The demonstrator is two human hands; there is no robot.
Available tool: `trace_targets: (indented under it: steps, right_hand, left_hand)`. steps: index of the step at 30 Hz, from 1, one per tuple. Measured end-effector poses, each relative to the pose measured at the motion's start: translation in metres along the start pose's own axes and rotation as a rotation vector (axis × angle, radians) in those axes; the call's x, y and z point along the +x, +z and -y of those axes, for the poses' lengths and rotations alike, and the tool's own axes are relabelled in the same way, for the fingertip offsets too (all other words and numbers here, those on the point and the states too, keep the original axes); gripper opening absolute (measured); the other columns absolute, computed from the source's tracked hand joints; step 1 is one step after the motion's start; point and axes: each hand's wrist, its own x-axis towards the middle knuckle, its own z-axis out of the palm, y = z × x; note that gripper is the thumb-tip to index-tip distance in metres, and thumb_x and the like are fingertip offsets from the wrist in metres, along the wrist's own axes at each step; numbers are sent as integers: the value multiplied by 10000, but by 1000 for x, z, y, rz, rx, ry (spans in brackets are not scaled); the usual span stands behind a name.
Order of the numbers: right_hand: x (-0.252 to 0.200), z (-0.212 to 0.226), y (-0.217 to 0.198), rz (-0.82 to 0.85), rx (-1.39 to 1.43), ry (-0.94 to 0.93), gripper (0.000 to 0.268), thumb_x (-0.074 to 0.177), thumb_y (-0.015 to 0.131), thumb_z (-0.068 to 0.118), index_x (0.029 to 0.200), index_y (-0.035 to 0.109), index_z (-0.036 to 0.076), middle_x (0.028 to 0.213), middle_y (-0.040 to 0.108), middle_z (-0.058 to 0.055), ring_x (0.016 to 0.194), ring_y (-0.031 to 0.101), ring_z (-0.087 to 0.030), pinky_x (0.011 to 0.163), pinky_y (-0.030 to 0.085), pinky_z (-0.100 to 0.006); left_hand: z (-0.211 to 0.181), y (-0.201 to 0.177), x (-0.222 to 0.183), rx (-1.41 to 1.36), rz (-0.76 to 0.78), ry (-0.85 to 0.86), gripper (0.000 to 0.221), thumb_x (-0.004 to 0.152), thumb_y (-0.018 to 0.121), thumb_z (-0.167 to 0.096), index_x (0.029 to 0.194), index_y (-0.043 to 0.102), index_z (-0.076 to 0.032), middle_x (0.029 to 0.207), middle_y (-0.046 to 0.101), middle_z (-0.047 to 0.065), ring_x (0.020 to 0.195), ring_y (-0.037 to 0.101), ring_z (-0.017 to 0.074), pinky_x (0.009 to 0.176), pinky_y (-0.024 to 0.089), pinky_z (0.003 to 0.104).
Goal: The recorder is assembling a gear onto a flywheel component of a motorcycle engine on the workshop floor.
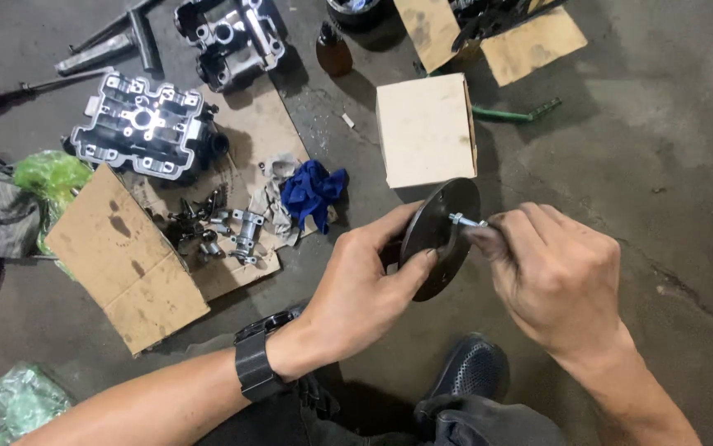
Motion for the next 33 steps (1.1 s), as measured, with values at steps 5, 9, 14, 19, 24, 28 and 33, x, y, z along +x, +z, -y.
trace_targets:
  steps: [5,9,14,19,24,28,33]
  right_hand:
    - [15,11,-5,-46,141,-16,208,880,733,98,988,663,-64,893,686,-166,777,700,-271,633,556,-363]
    - [3,0,7,-16,244,88,280,837,777,92,1055,696,-65,964,718,-154,788,725,-246,653,573,-350]
    - [2,-2,7,-17,290,98,196,895,767,56,1074,717,-7,1024,738,-119,848,747,-218,701,595,-333]
    - [15,3,3,-90,328,14,260,856,747,75,1090,693,-27,1037,722,-167,882,737,-241,711,604,-331]
    - [-6,-11,20,78,288,300,176,899,767,125,1022,735,4,863,743,-88,602,690,-163,526,513,-316]
    - [2,-5,11,50,317,223,154,894,772,83,1010,725,-6,901,735,-100,691,720,-173,581,554,-310]
    - [7,-1,4,-34,368,85,233,821,766,-4,1049,720,9,1032,727,-126,889,744,-222,720,603,-321]
  left_hand:
    - [3,1,3,-17,-27,-42,446,951,619,-50,1388,591,36,1060,770,114,939,705,109,796,605,266]
    - [2,-1,7,-20,-13,-135,474,935,616,-61,1403,575,2,1024,774,102,869,720,116,739,613,277]
    - [6,-1,7,-25,-17,-11,435,958,617,-39,1386,592,34,1095,760,106,985,693,103,845,599,270]
    - [5,0,9,-51,-24,-72,444,946,622,-38,1385,601,29,1026,755,120,914,677,108,788,594,276]
    - [5,1,11,-77,9,-96,445,938,630,-44,1376,574,10,1071,749,78,941,715,91,792,624,255]
    - [8,2,11,-58,-19,-115,434,947,621,-33,1377,590,20,1041,760,106,921,685,98,782,597,267]
    - [7,2,10,-67,-12,-95,414,951,622,-29,1361,607,28,1039,754,99,898,675,85,773,596,260]
